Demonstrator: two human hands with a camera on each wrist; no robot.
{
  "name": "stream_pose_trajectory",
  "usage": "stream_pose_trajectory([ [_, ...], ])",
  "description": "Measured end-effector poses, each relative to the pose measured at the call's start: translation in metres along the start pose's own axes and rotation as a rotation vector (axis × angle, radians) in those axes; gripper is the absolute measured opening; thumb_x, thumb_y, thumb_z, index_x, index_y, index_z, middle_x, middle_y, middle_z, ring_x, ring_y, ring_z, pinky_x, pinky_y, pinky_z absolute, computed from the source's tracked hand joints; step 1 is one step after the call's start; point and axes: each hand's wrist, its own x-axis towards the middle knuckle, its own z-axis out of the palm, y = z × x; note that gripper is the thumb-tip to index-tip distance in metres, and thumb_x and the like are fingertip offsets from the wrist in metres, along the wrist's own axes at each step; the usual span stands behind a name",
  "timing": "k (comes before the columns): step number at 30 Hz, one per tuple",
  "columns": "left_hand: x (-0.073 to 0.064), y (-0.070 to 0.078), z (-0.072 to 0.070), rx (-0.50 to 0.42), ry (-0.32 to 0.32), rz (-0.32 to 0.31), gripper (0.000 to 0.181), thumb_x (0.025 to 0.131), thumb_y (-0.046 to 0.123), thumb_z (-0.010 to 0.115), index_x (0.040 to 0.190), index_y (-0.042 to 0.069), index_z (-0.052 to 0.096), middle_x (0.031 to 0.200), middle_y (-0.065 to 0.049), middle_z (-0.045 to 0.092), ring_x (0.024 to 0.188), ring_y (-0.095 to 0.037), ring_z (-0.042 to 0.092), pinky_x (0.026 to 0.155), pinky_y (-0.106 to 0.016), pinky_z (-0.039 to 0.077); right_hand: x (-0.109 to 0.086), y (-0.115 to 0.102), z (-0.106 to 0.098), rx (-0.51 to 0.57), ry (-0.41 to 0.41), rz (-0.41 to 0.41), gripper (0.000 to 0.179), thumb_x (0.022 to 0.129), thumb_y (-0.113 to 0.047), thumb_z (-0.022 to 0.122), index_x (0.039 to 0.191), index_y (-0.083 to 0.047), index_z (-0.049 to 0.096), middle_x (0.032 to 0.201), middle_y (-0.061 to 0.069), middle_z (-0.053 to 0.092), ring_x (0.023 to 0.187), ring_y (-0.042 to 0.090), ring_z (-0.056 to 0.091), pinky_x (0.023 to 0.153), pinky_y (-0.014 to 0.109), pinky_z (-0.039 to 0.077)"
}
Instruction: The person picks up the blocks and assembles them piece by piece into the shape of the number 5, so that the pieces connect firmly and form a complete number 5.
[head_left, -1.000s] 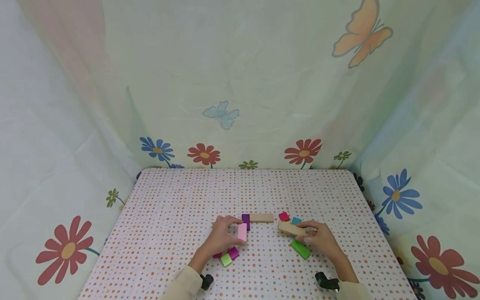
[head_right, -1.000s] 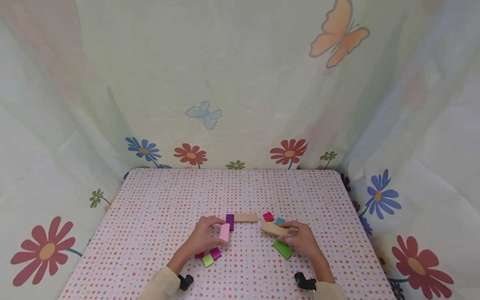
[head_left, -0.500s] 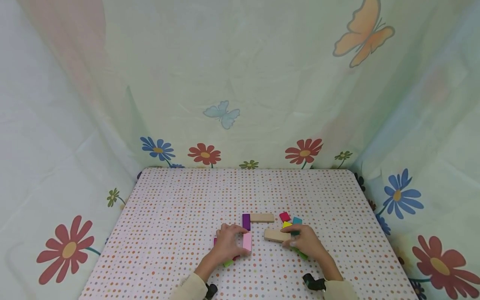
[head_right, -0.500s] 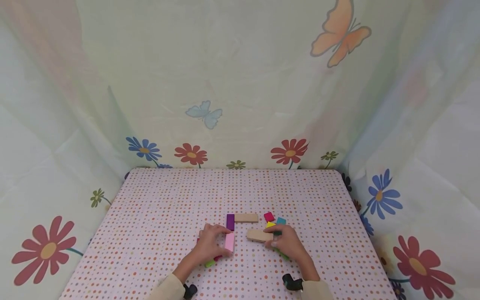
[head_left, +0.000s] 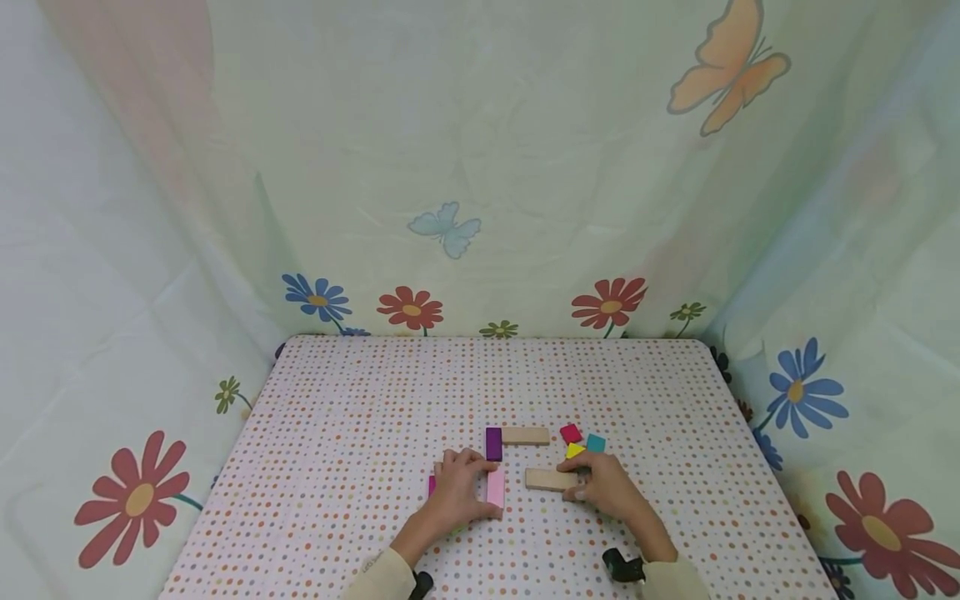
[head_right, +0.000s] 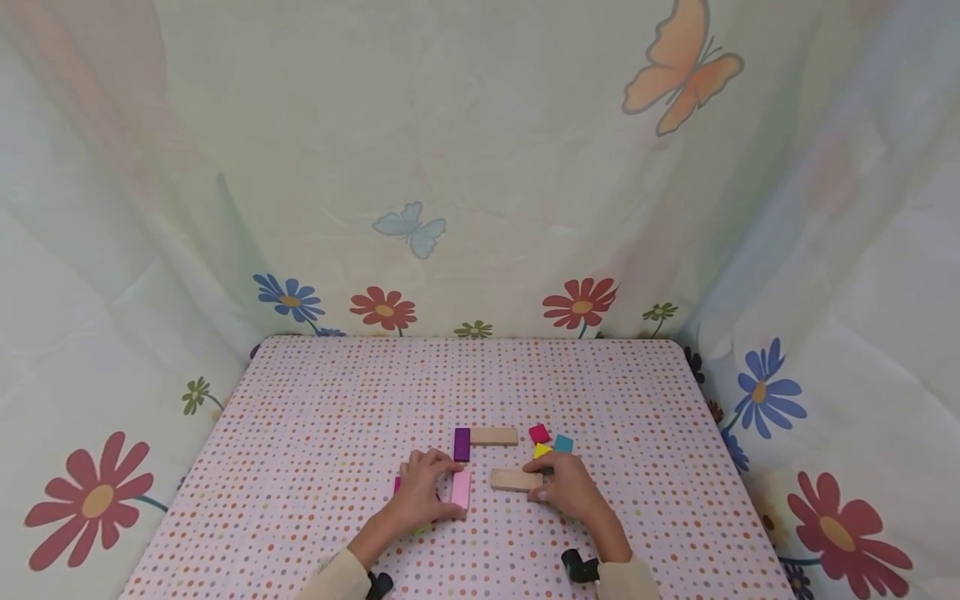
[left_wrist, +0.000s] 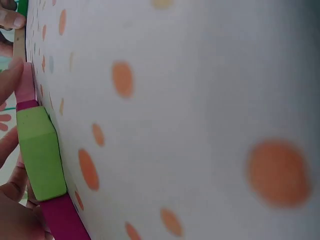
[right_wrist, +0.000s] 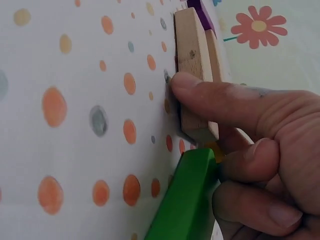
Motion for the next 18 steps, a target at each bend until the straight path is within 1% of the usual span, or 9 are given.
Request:
stream_pose_trajectory([
  [2,-0.001,-0.001,-0.004,-0.009,0.001,0.007,0.072,0.071,0.046,0.097,0.134,0.021,0.072,0.133,-0.002,0.061,0.109,-0.017,0.04,0.086,-0.034,0.028,-0.001,-0.001,-0.003,0.003,-0.012,0.0,0.037,0.073,-0.009,0.095,0.108,-0.017,0.082,0.113,0.001,0.077,0.089,0.017,0.061,0.08,0.033,0.053],
  [3,-0.001,-0.001,-0.006,-0.006,0.008,0.019,0.07,0.072,0.046,0.096,0.134,0.023,0.073,0.132,-0.002,0.061,0.11,-0.018,0.04,0.086,-0.035,0.028,-0.003,-0.001,-0.004,0.021,-0.016,0.001,0.038,0.074,-0.01,0.095,0.108,-0.017,0.082,0.112,0.001,0.077,0.081,0.015,0.056,0.073,0.029,0.048],
  [4,-0.002,-0.001,-0.009,-0.004,0.014,0.031,0.067,0.073,0.046,0.096,0.133,0.024,0.073,0.132,-0.002,0.061,0.11,-0.018,0.041,0.087,-0.036,0.028,-0.004,0.0,-0.007,0.036,-0.021,-0.006,0.039,0.074,-0.011,0.096,0.11,-0.016,0.082,0.112,0.001,0.077,0.077,0.014,0.05,0.069,0.026,0.043],
  [5,-0.002,-0.001,-0.011,0.0,0.022,0.04,0.065,0.074,0.045,0.095,0.132,0.025,0.074,0.131,-0.001,0.061,0.11,-0.018,0.041,0.087,-0.036,0.028,-0.005,0.001,-0.009,0.055,-0.024,-0.008,0.04,0.075,-0.013,0.095,0.112,-0.015,0.081,0.111,0.002,0.077,0.071,0.014,0.044,0.064,0.024,0.038],
  [8,-0.003,-0.001,-0.018,0.026,0.05,0.072,0.058,0.076,0.041,0.094,0.13,0.031,0.076,0.127,0.001,0.065,0.11,-0.018,0.043,0.088,-0.037,0.028,-0.01,0.005,-0.017,0.088,-0.004,-0.017,0.04,0.078,-0.018,0.094,0.115,-0.012,0.081,0.11,0.004,0.076,0.061,0.011,0.039,0.056,0.022,0.036],
  [9,-0.004,-0.001,-0.019,0.034,0.058,0.089,0.056,0.076,0.04,0.094,0.129,0.031,0.077,0.125,0.001,0.066,0.108,-0.018,0.044,0.087,-0.037,0.028,-0.012,0.007,-0.019,0.089,0.007,-0.02,0.04,0.078,-0.019,0.094,0.115,-0.012,0.081,0.11,0.004,0.077,0.06,0.01,0.038,0.055,0.022,0.037],
  [12,-0.006,-0.001,-0.018,0.065,0.051,0.102,0.052,0.078,0.041,0.092,0.127,0.032,0.078,0.122,0.002,0.069,0.103,-0.015,0.043,0.084,-0.034,0.026,-0.014,0.011,-0.021,0.067,0.038,-0.008,0.035,0.08,-0.02,0.093,0.112,-0.013,0.082,0.11,0.004,0.078,0.059,0.01,0.039,0.054,0.022,0.036],
  [15,-0.009,-0.001,-0.015,0.082,0.02,0.093,0.051,0.078,0.042,0.092,0.126,0.032,0.079,0.121,0.003,0.07,0.098,-0.011,0.038,0.082,-0.032,0.024,-0.015,0.012,-0.02,0.035,0.042,-0.002,0.032,0.079,-0.019,0.093,0.108,-0.015,0.083,0.11,0.002,0.078,0.067,0.012,0.044,0.058,0.022,0.038],
  [18,-0.011,-0.002,-0.012,0.102,-0.005,0.072,0.051,0.078,0.042,0.092,0.126,0.035,0.078,0.121,0.007,0.068,0.099,-0.009,0.036,0.084,-0.032,0.024,-0.013,0.01,-0.018,-0.01,0.033,-0.012,0.029,0.079,-0.02,0.093,0.107,-0.017,0.083,0.111,0.001,0.077,0.079,0.013,0.05,0.066,0.023,0.041],
])
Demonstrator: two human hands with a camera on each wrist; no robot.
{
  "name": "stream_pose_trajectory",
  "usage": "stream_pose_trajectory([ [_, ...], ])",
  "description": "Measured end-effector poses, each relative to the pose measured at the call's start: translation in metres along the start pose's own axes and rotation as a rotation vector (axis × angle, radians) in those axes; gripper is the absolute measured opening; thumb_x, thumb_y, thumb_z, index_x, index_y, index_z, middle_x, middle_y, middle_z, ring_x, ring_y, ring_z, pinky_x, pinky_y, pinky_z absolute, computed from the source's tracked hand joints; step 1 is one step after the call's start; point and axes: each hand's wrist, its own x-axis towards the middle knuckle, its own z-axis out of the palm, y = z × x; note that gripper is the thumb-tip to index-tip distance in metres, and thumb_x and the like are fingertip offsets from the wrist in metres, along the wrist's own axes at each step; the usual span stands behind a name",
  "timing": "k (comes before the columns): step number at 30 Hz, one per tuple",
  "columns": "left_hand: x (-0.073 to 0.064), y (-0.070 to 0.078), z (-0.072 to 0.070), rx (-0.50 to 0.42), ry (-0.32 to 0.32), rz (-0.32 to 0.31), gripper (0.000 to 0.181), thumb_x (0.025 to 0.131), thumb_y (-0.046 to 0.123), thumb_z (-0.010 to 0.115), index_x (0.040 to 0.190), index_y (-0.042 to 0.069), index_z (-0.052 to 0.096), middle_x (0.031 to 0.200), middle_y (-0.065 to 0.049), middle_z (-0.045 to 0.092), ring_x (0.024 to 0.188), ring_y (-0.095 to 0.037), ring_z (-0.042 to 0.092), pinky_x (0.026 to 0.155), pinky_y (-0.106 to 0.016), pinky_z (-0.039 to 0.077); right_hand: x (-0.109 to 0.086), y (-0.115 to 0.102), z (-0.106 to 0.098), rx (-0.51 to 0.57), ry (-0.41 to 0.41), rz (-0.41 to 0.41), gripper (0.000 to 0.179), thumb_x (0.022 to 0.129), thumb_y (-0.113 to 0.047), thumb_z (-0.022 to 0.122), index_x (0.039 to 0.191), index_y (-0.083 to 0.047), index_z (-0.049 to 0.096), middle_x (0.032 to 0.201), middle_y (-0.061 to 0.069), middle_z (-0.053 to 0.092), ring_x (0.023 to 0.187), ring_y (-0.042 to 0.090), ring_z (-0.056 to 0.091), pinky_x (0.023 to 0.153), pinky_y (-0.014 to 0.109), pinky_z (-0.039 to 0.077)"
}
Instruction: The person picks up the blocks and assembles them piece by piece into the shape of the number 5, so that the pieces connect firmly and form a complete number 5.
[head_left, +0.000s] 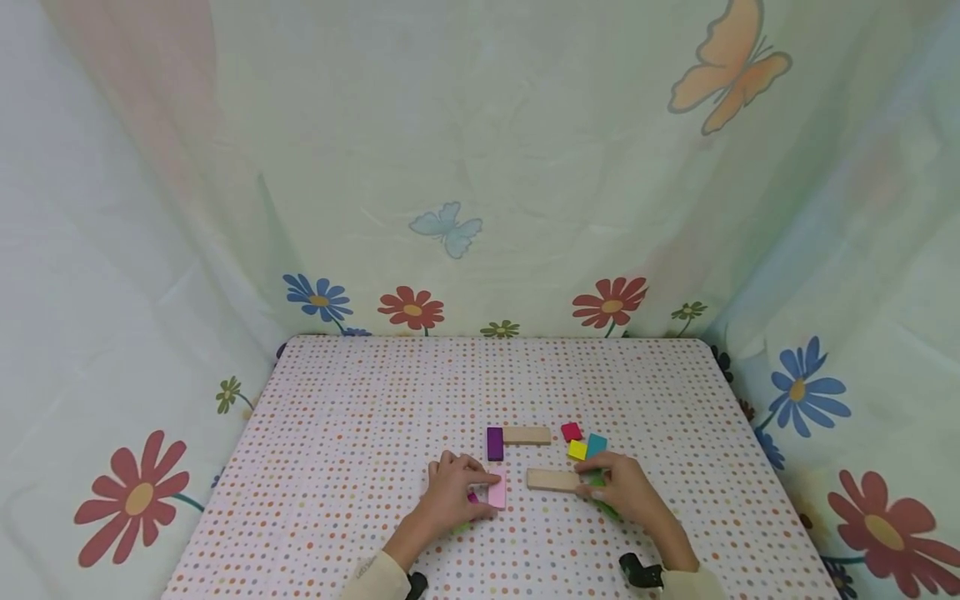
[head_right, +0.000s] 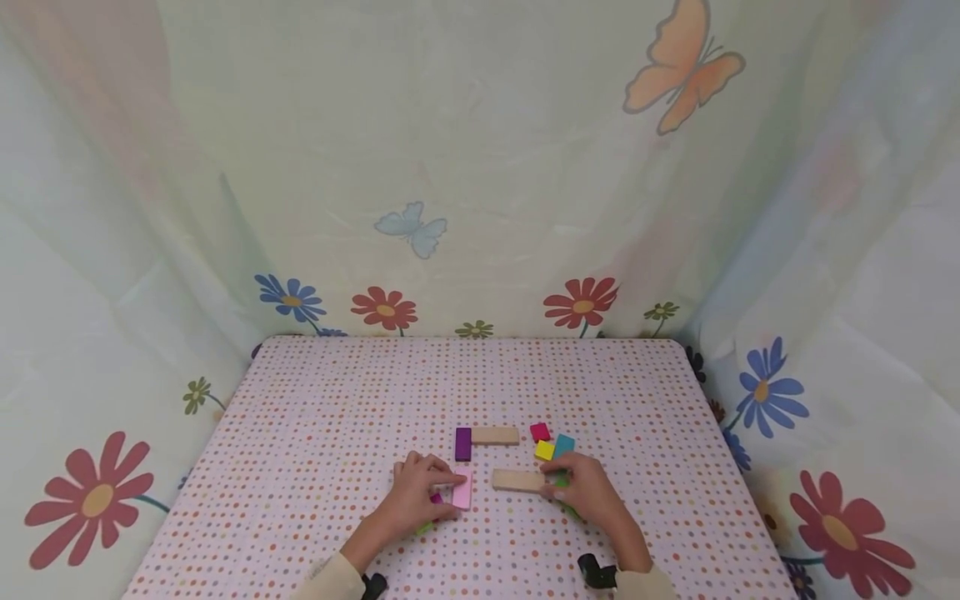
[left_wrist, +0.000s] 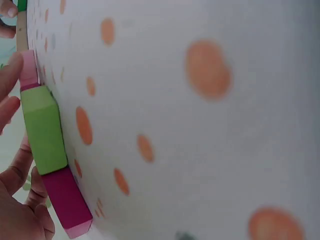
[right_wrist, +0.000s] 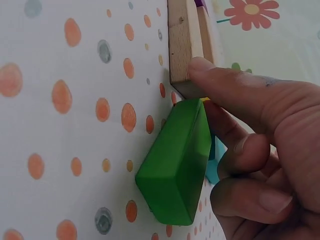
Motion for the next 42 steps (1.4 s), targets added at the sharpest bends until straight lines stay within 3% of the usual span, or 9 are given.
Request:
stream_pose_trajectory([
  [10,0.003,0.0,0.005,0.041,0.045,0.051,0.048,0.082,0.04,0.09,0.128,0.033,0.077,0.123,0.007,0.069,0.101,-0.01,0.039,0.085,-0.034,0.027,0.0,-0.007,-0.001,-0.041,-0.025,0.001,0.024,0.083,-0.018,0.09,0.106,-0.015,0.084,0.109,0.0,0.08,0.087,0.014,0.059,0.074,0.029,0.05],
  [13,0.005,-0.001,0.007,0.047,0.049,0.038,0.047,0.085,0.04,0.088,0.13,0.032,0.076,0.125,0.005,0.068,0.101,-0.011,0.04,0.085,-0.034,0.026,0.001,-0.008,-0.001,-0.038,-0.027,-0.02,0.024,0.084,-0.016,0.089,0.108,-0.014,0.083,0.11,0.001,0.081,0.099,0.018,0.069,0.087,0.04,0.059],
  [18,0.006,-0.001,0.006,0.045,0.055,0.005,0.046,0.086,0.038,0.088,0.13,0.031,0.077,0.126,0.002,0.068,0.1,-0.012,0.04,0.083,-0.033,0.025,0.004,-0.007,0.003,-0.036,-0.027,-0.048,0.025,0.087,-0.013,0.087,0.111,-0.014,0.083,0.113,0.001,0.081,0.114,0.028,0.073,0.104,0.054,0.057],
  [27,0.005,-0.001,0.009,0.045,0.085,0.01,0.047,0.086,0.039,0.087,0.131,0.03,0.076,0.126,0.001,0.068,0.098,-0.012,0.039,0.081,-0.032,0.025,0.009,-0.011,0.009,-0.084,-0.029,-0.099,0.025,0.088,-0.012,0.086,0.112,-0.013,0.082,0.113,0.002,0.081,0.113,0.028,0.073,0.104,0.054,0.057],
  [42,0.007,-0.002,0.011,0.02,0.093,0.012,0.047,0.087,0.039,0.087,0.132,0.028,0.076,0.124,0.003,0.067,0.095,-0.009,0.037,0.08,-0.031,0.022,0.015,-0.02,0.013,-0.066,-0.047,-0.131,0.024,0.093,-0.009,0.081,0.116,-0.013,0.081,0.116,0.002,0.079,0.114,0.027,0.071,0.103,0.053,0.057],
])
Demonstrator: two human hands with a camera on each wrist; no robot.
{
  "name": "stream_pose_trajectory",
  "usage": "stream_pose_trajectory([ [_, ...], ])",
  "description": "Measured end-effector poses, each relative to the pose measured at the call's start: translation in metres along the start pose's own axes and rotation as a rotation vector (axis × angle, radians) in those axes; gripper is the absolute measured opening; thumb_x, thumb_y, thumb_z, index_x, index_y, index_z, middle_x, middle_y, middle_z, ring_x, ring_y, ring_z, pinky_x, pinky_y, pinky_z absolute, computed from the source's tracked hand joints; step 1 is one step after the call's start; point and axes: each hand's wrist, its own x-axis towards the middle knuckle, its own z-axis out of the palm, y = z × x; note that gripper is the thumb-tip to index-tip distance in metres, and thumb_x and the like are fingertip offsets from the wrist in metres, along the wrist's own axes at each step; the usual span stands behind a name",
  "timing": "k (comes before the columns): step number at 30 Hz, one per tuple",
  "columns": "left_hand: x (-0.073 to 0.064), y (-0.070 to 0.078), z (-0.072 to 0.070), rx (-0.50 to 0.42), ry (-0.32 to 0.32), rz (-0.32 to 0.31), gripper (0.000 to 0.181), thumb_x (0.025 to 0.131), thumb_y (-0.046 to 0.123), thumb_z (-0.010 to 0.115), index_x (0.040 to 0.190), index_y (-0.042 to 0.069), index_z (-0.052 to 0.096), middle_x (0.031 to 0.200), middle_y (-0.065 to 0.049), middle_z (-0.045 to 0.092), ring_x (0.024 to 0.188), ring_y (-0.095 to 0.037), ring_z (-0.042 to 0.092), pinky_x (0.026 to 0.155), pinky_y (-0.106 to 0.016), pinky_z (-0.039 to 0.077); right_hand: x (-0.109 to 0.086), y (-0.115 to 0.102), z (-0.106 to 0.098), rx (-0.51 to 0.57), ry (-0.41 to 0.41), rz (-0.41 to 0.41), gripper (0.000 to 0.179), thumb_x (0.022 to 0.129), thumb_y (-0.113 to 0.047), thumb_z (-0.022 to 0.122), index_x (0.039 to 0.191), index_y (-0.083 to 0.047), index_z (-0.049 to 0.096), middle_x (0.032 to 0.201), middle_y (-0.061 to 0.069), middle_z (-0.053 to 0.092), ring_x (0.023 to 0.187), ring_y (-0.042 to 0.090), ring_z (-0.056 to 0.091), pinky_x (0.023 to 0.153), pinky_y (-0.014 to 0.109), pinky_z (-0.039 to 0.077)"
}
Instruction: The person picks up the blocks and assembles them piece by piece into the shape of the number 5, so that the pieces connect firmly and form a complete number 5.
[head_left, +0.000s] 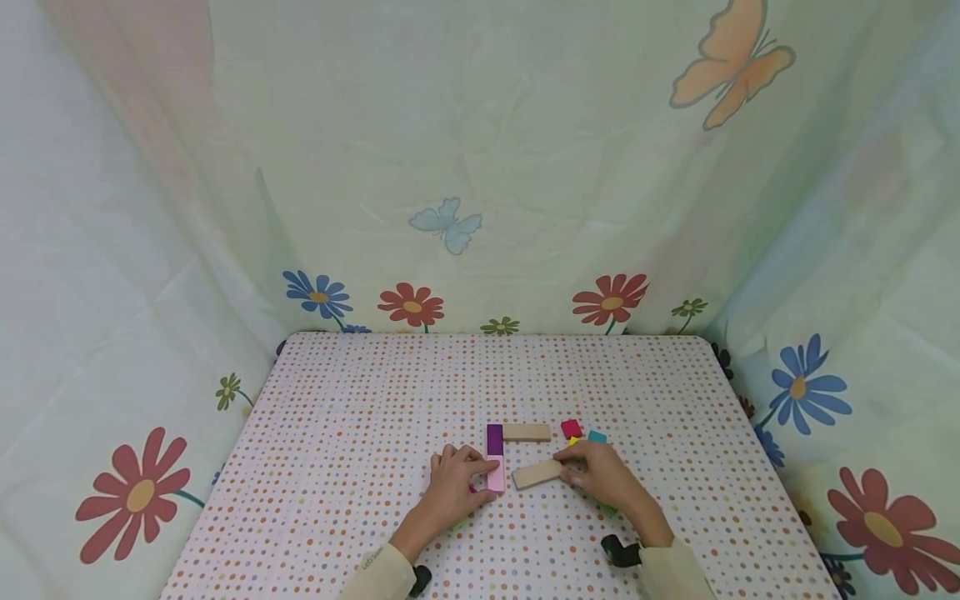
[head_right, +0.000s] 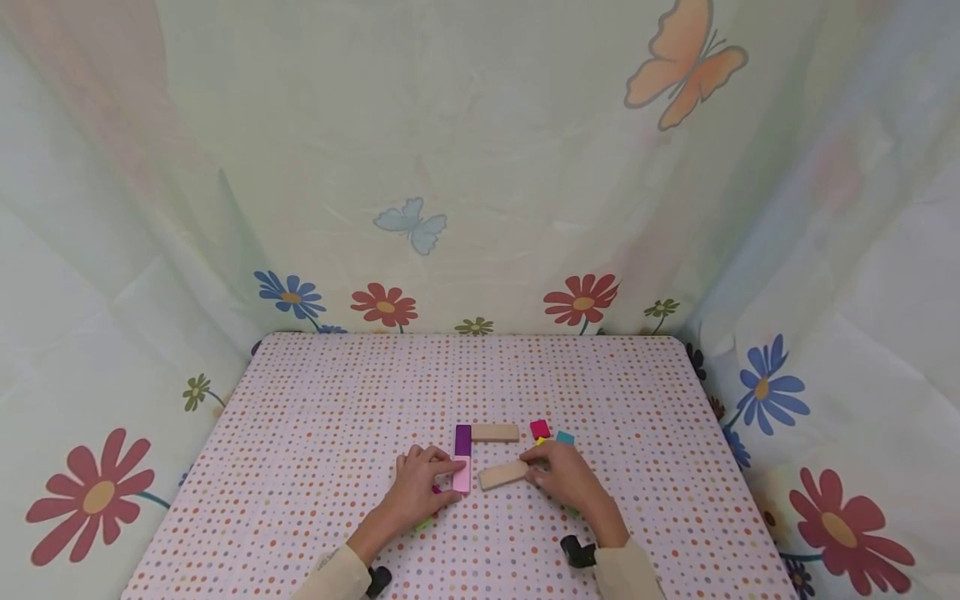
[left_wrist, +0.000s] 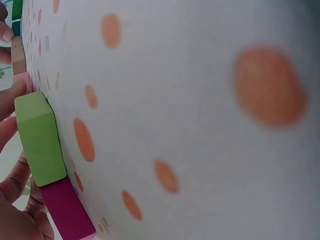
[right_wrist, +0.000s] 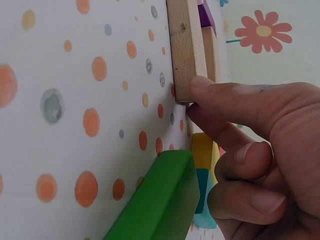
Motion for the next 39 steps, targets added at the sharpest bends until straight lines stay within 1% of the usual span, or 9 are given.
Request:
stream_pose_trajectory([
  [8,-0.0001,0.0041,-0.0026,-0.008,-0.017,-0.007,0.047,0.087,0.038,0.086,0.132,0.026,0.076,0.124,0.002,0.067,0.095,-0.01,0.037,0.08,-0.032,0.022,0.0031,-0.0016,0.0053,0.028,0.0,0.011,0.024,0.093,-0.007,0.08,0.116,-0.013,0.081,0.119,0.004,0.077,0.12,0.031,0.07,0.106,0.055,0.055],
  [16,-0.0009,0.0055,-0.0018,-0.016,-0.015,-0.015,0.047,0.088,0.037,0.086,0.132,0.025,0.076,0.123,0.001,0.067,0.095,-0.011,0.037,0.08,-0.031,0.021,0.0052,0.0008,0.0065,0.051,-0.015,0.006,0.025,0.092,-0.006,0.08,0.116,-0.013,0.081,0.122,0.004,0.077,0.126,0.034,0.067,0.11,0.057,0.052],
  [21,-0.0009,0.006,-0.0021,-0.024,-0.004,-0.012,0.047,0.088,0.036,0.086,0.132,0.024,0.076,0.122,0.002,0.067,0.097,-0.012,0.039,0.081,-0.032,0.022,0.0052,-0.0015,0.0052,0.06,-0.02,-0.011,0.025,0.092,-0.007,0.08,0.117,-0.013,0.08,0.12,0.004,0.078,0.124,0.034,0.068,0.108,0.057,0.054],
  [25,-0.0008,0.006,-0.0025,-0.026,-0.008,-0.013,0.047,0.088,0.037,0.086,0.133,0.025,0.076,0.123,0.002,0.066,0.097,-0.012,0.04,0.081,-0.032,0.022,0.0047,-0.0029,0.0044,0.051,-0.017,-0.03,0.025,0.092,-0.007,0.08,0.117,-0.012,0.08,0.119,0.003,0.079,0.122,0.034,0.069,0.106,0.057,0.054],
  [30,-0.0003,0.0055,-0.0033,-0.029,-0.009,-0.012,0.048,0.088,0.038,0.086,0.133,0.025,0.075,0.124,0.002,0.067,0.096,-0.011,0.039,0.08,-0.031,0.021,0.0057,-0.004,0.0055,0.051,-0.004,-0.031,0.025,0.092,-0.006,0.08,0.116,-0.013,0.081,0.118,0.002,0.079,0.122,0.032,0.069,0.106,0.055,0.055],
  [37,-0.0009,0.0034,-0.0029,-0.027,-0.017,-0.014,0.048,0.089,0.039,0.085,0.134,0.026,0.075,0.125,0.002,0.066,0.094,-0.01,0.036,0.08,-0.032,0.021,0.0068,-0.0041,0.0074,0.051,0.0,-0.037,0.025,0.091,-0.005,0.08,0.115,-0.013,0.081,0.116,0.001,0.079,0.118,0.028,0.07,0.1,0.052,0.057],
  [39,-0.001,0.0027,-0.0027,-0.028,-0.017,-0.014,0.048,0.089,0.04,0.085,0.134,0.027,0.075,0.126,0.002,0.066,0.094,-0.01,0.036,0.08,-0.032,0.021,0.0073,-0.0026,0.0086,0.058,-0.006,-0.021,0.025,0.092,-0.006,0.08,0.116,-0.014,0.081,0.117,0.0,0.079,0.118,0.027,0.07,0.101,0.05,0.057],
])
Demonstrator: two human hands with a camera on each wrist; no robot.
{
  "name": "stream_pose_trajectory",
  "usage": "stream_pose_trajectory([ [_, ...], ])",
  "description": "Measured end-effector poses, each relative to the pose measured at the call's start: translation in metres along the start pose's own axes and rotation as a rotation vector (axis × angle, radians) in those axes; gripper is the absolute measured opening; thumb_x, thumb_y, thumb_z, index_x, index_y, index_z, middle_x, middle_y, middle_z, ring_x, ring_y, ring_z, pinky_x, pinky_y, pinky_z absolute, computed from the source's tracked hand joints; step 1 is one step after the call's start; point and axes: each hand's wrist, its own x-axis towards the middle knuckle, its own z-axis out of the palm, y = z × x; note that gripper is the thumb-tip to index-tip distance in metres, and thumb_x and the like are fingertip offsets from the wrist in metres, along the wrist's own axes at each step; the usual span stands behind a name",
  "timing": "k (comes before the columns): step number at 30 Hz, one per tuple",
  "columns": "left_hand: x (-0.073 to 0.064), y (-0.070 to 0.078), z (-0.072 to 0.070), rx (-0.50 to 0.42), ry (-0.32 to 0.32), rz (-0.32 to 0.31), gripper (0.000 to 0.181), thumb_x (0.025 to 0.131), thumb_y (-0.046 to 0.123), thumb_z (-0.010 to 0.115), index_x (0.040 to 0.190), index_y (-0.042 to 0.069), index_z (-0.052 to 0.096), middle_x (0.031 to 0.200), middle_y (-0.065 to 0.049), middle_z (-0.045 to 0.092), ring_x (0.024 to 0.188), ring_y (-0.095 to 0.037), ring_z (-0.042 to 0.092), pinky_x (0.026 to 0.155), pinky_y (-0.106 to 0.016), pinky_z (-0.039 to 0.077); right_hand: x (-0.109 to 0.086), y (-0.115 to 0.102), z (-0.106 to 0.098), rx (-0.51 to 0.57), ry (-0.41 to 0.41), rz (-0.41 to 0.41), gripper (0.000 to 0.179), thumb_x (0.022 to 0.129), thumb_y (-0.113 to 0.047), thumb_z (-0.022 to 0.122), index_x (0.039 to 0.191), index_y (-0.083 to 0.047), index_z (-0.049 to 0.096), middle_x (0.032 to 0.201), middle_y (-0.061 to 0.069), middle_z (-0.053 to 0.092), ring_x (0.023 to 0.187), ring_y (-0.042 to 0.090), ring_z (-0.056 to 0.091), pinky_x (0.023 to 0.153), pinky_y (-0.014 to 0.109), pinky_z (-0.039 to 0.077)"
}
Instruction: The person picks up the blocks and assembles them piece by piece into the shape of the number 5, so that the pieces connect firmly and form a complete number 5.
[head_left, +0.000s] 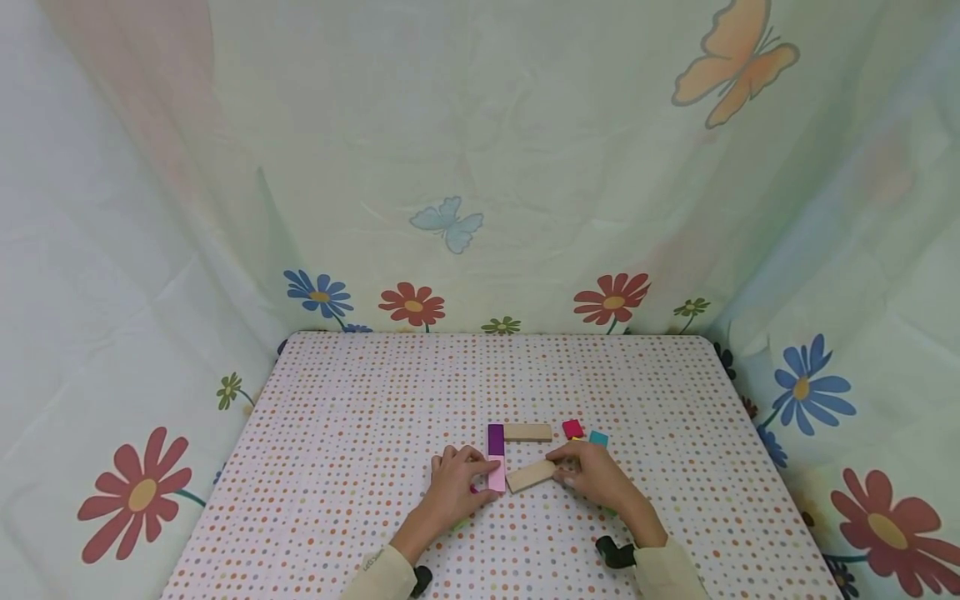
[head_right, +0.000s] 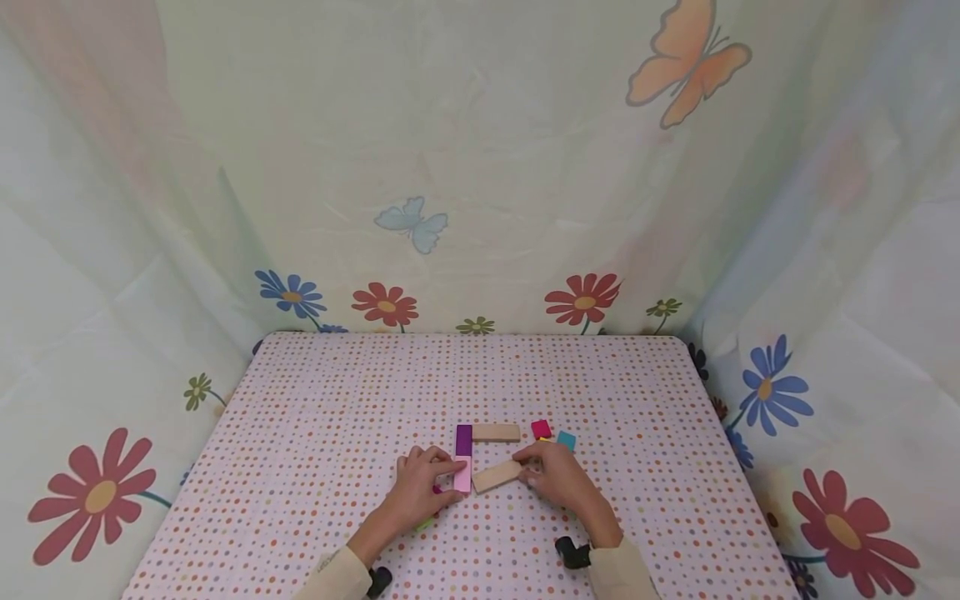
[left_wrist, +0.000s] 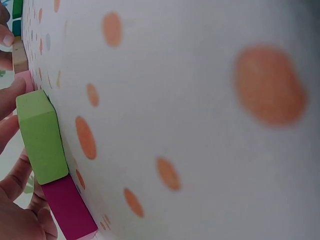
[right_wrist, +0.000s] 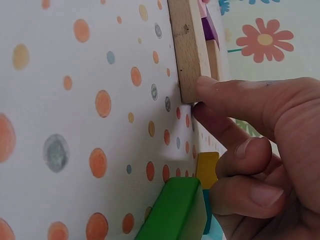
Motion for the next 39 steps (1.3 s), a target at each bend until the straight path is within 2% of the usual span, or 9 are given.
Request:
stream_pose_trajectory([
  [6,-0.001,0.001,0.002,-0.014,0.019,-0.005,0.05,0.093,0.043,0.079,0.138,0.024,0.071,0.127,-0.001,0.065,0.098,-0.013,0.041,0.08,-0.032,0.022,-0.004,0.0,-0.001,0.023,0.018,-0.002,0.024,0.093,-0.009,0.08,0.117,-0.013,0.08,0.116,0.001,0.078,0.118,0.027,0.07,0.102,0.052,0.057],
  [10,0.0,0.003,0.002,-0.022,0.07,-0.019,0.046,0.1,0.04,0.072,0.141,0.02,0.068,0.132,-0.005,0.063,0.107,-0.018,0.048,0.084,-0.033,0.03,-0.006,-0.001,-0.006,0.02,0.095,-0.012,0.021,0.094,-0.012,0.08,0.115,-0.011,0.08,0.113,0.003,0.078,0.093,0.018,0.068,0.084,0.037,0.059],
  [13,0.005,0.006,-0.002,-0.009,0.136,0.002,0.042,0.101,0.031,0.071,0.139,0.015,0.069,0.135,-0.008,0.065,0.116,-0.025,0.056,0.09,-0.039,0.041,-0.003,-0.002,-0.012,-0.01,0.179,-0.012,0.019,0.094,-0.012,0.08,0.112,-0.008,0.08,0.109,0.007,0.078,0.071,0.011,0.053,0.063,0.024,0.046],
  [16,0.01,0.008,-0.007,0.007,0.173,0.037,0.04,0.1,0.023,0.073,0.138,0.01,0.07,0.141,-0.014,0.066,0.129,-0.032,0.061,0.104,-0.049,0.05,0.002,0.0,-0.018,-0.067,0.252,-0.003,0.019,0.093,-0.012,0.08,0.111,-0.005,0.079,0.108,0.011,0.078,0.066,0.011,0.049,0.06,0.023,0.042],
  [20,0.015,0.01,-0.01,0.022,0.093,0.046,0.045,0.102,0.021,0.071,0.145,0.008,0.064,0.156,-0.018,0.057,0.146,-0.039,0.053,0.118,-0.056,0.047,0.008,0.002,-0.022,-0.117,0.313,0.01,0.021,0.094,-0.011,0.079,0.112,-0.001,0.079,0.113,0.018,0.077,0.088,0.025,0.068,0.079,0.04,0.059],
  [22,0.017,0.012,-0.009,0.034,0.027,0.045,0.047,0.104,0.023,0.068,0.149,0.01,0.061,0.162,-0.018,0.051,0.152,-0.039,0.047,0.12,-0.056,0.045,0.011,0.002,-0.023,-0.123,0.326,0.025,0.022,0.095,-0.012,0.077,0.113,0.0,0.078,0.117,0.02,0.076,0.104,0.035,0.071,0.092,0.052,0.06],
  [25,0.02,0.015,-0.006,0.039,-0.054,0.058,0.047,0.106,0.026,0.065,0.152,0.018,0.059,0.168,-0.015,0.043,0.157,-0.037,0.039,0.122,-0.056,0.043,0.014,0.002,-0.023,-0.137,0.331,0.064,0.027,0.098,-0.014,0.074,0.118,0.003,0.076,0.123,0.024,0.073,0.118,0.043,0.068,0.103,0.06,0.055],
  [31,0.025,0.018,0.002,0.095,-0.128,0.143,0.047,0.108,0.029,0.061,0.155,0.028,0.056,0.173,-0.011,0.036,0.162,-0.031,0.033,0.124,-0.051,0.042,0.02,0.001,-0.017,-0.143,0.314,0.18,0.036,0.098,-0.02,0.074,0.126,0.002,0.074,0.131,0.025,0.07,0.126,0.045,0.064,0.107,0.061,0.053],
  [39,0.026,0.019,0.006,0.168,-0.197,0.218,0.046,0.111,0.033,0.055,0.157,0.032,0.052,0.175,-0.017,0.028,0.163,-0.036,0.028,0.126,-0.05,0.039,0.025,0.0,-0.008,-0.149,0.356,0.21,0.039,0.096,-0.021,0.076,0.126,0.004,0.073,0.125,0.024,0.073,0.121,0.045,0.065,0.104,0.062,0.053],
])
